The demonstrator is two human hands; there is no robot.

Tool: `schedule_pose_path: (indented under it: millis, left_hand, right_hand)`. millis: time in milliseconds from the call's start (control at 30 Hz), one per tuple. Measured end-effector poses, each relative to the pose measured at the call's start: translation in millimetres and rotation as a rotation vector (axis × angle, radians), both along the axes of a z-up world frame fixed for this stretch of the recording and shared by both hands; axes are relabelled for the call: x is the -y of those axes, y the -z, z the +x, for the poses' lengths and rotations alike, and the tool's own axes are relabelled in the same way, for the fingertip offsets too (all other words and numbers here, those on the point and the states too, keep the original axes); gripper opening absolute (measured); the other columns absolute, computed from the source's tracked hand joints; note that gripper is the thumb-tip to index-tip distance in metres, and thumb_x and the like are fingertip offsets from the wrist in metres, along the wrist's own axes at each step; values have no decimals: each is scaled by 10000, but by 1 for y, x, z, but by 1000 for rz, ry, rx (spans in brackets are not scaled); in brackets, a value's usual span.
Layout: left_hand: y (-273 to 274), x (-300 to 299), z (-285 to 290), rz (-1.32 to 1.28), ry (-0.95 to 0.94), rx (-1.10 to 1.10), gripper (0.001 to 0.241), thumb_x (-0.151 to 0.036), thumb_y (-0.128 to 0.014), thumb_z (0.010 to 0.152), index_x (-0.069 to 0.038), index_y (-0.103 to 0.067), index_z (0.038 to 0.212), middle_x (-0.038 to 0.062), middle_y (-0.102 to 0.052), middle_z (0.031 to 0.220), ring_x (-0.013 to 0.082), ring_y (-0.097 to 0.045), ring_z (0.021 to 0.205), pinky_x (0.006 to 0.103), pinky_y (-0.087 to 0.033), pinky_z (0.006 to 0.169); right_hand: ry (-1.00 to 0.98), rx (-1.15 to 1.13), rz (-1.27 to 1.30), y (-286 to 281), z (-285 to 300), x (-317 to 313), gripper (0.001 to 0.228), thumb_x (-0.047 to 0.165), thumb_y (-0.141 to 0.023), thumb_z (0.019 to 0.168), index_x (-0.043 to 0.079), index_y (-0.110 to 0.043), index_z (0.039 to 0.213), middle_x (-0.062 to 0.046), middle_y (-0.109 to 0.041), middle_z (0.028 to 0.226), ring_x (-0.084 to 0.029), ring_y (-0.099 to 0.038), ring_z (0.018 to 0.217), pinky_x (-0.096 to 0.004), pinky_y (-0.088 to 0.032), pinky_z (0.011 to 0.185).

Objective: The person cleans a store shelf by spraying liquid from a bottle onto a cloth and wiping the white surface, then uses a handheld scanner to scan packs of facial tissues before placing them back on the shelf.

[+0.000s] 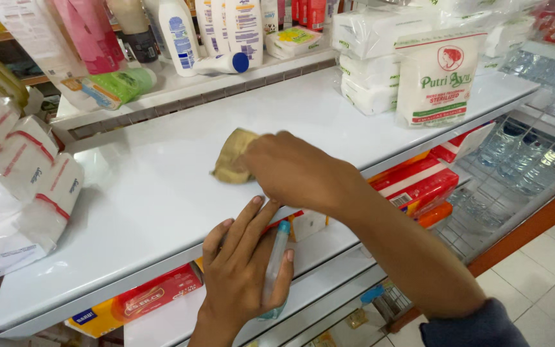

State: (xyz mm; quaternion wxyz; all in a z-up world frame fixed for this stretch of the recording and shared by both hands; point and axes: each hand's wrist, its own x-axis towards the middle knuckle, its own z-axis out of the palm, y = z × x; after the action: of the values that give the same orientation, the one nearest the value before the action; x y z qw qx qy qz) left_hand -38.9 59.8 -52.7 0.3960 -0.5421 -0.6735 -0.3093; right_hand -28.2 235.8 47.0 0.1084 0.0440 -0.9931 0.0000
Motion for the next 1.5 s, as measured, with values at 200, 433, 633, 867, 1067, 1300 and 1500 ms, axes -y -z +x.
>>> schedule_pose_path:
  millis: [200, 433, 633, 867, 1067, 1300, 1500]
  left_hand:
    - [3, 0, -3, -1, -3, -15, 269, -258, -614, 864, -46, -757, 947, 71, -666, 1389, 202, -583, 1314, 365, -292, 1081]
    - [5, -3, -4, 22, 0, -22, 266, -261, -618, 873, -52, -756, 962, 65, -660, 1394, 199, -577, 1320, 364, -292, 1081]
    - [3, 6, -3, -33, 39, -26, 258, -260, -656, 900, -43, -749, 1004, 92, -602, 1484, 232, -517, 1413, 381, -259, 1173]
    - [20, 64, -1, -75, 126, 98, 277, -250, -679, 900, -35, -759, 1055, 116, -557, 1532, 315, -426, 1516, 531, -142, 1302]
    - [32, 145, 6, 56, -55, 101, 292, -209, -684, 849, -21, -765, 1058, 167, -576, 1482, 385, -426, 1496, 636, -146, 1255]
    - [39, 204, 12, 193, -178, 121, 254, -132, -700, 872, 48, -712, 1051, 254, -527, 1486, 475, -454, 1461, 514, -361, 1244]
    - [42, 211, 1, 175, -190, 118, 282, -94, -719, 879, 72, -699, 1106, 262, -469, 1470, 456, -469, 1429, 499, -400, 1206]
  right_hand:
    - [252, 3, -108, 3, 76, -45, 354, 27, -611, 874, 152, -732, 1182, -50, -708, 1160, -260, -690, 993, -402, -515, 908]
    - [253, -371, -16, 17, 107, -116, 356, 38, -623, 766, 49, -731, 1105, -113, -730, 1166, -335, -676, 1050, -441, -536, 883]
    - [188, -442, -160, 23, 95, -62, 379, 1, -571, 808, 74, -736, 1140, -134, -749, 1127, -346, -717, 884, -455, -568, 829]
    - [-29, -466, -204, 21, 67, 16, 400, 16, -610, 790, 118, -742, 1154, -120, -759, 1110, -333, -732, 824, -431, -582, 732]
    - [-299, -460, -318, 22, 38, 84, 530, -18, -599, 779, 149, -705, 1270, -107, -765, 1089, -320, -726, 829, -397, -586, 726]
    - [-680, -559, -307, 47, 6, 155, 642, -30, -615, 729, 131, -649, 1349, -135, -688, 1318, -307, -681, 1159, -391, -541, 999]
    - [-712, -671, 182, 82, 2, 158, 589, 30, -609, 836, 62, -580, 1423, -129, -561, 1493, -310, -500, 1410, -481, -377, 1177]
